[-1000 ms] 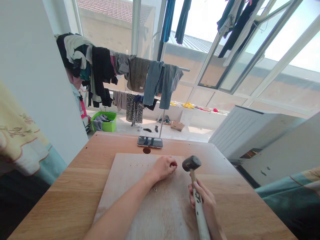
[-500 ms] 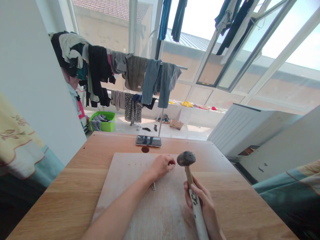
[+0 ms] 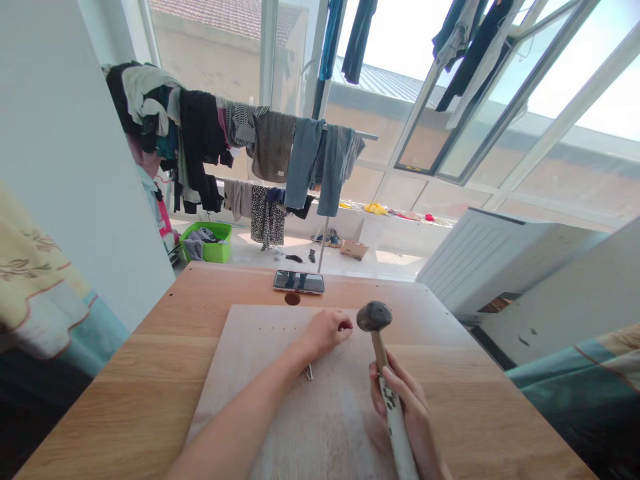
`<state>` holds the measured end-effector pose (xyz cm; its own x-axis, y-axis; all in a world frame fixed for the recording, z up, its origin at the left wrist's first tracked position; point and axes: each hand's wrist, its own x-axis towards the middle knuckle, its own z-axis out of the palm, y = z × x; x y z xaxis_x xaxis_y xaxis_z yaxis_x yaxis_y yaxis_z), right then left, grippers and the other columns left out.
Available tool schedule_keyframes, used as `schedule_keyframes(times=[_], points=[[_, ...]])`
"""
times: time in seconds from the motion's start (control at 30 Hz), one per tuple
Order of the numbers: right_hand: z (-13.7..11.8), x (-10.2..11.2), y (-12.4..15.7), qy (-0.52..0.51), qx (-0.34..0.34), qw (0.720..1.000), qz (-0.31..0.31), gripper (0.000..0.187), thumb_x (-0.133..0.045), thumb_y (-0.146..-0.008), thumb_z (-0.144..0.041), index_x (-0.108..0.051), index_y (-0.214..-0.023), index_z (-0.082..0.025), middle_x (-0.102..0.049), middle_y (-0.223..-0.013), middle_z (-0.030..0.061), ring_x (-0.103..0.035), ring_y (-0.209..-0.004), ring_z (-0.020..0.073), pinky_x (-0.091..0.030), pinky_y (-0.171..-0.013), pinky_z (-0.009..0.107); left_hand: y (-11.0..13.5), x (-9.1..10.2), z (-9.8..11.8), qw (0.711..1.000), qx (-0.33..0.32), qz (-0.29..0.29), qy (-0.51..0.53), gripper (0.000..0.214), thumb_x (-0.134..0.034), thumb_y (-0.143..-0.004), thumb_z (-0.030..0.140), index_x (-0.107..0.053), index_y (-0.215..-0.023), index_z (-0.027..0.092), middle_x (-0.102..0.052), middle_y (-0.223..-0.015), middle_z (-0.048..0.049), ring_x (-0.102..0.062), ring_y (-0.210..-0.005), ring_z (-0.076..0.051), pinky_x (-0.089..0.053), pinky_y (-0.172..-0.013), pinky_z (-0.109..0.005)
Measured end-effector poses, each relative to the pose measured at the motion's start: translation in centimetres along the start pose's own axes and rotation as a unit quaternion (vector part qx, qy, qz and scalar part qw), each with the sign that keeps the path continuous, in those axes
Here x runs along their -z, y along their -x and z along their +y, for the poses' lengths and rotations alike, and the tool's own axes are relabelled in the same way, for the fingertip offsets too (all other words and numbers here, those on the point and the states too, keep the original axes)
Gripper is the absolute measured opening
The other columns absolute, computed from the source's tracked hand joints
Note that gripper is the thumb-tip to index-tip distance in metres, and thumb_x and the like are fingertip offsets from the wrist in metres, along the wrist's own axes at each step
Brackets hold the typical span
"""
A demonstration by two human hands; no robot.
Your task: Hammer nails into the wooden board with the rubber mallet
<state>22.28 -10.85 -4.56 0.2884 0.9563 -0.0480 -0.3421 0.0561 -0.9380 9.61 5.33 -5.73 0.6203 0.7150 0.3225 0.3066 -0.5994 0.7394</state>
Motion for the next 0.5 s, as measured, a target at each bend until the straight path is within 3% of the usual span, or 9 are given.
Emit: schedule_keyframes(times=[0.27, 0.5], points=[[-0.03, -0.08, -0.65, 0.026, -0.026, 0.999, -0.013, 0.038, -0.076, -0.076, -0.046, -0.072, -0.104, -0.02, -0.064, -0.074, 0.0, -0.044, -0.034, 0.0041, -0.03, -0.031, 0.018, -0.11, 0.04, -0.06, 1.0, 0.002, -0.004, -0.008, 0.02, -0.062, -0.075, 0.006, -0.077, -0.083, 0.017, -0.067, -0.076, -0.0015, -0.058, -0.069, -0.013, -0.043, -0.066, -0.022], [-0.19, -0.13, -0.17, 0.02, -0.014, 1.0, 0.005, 0.042, -0.075, -0.078, -0.044, -0.07, -0.113, -0.02, -0.064, -0.077, 0.0008, -0.045, -0.038, 0.0045, -0.031, -0.034, 0.018, -0.03, 0.06, -0.13, 1.0, 0.006, -0.004, -0.003, 0.017, -0.064, -0.077, 0.009, -0.077, -0.086, 0.016, -0.068, -0.079, -0.0021, -0.059, -0.071, -0.013, -0.045, -0.068, -0.022]])
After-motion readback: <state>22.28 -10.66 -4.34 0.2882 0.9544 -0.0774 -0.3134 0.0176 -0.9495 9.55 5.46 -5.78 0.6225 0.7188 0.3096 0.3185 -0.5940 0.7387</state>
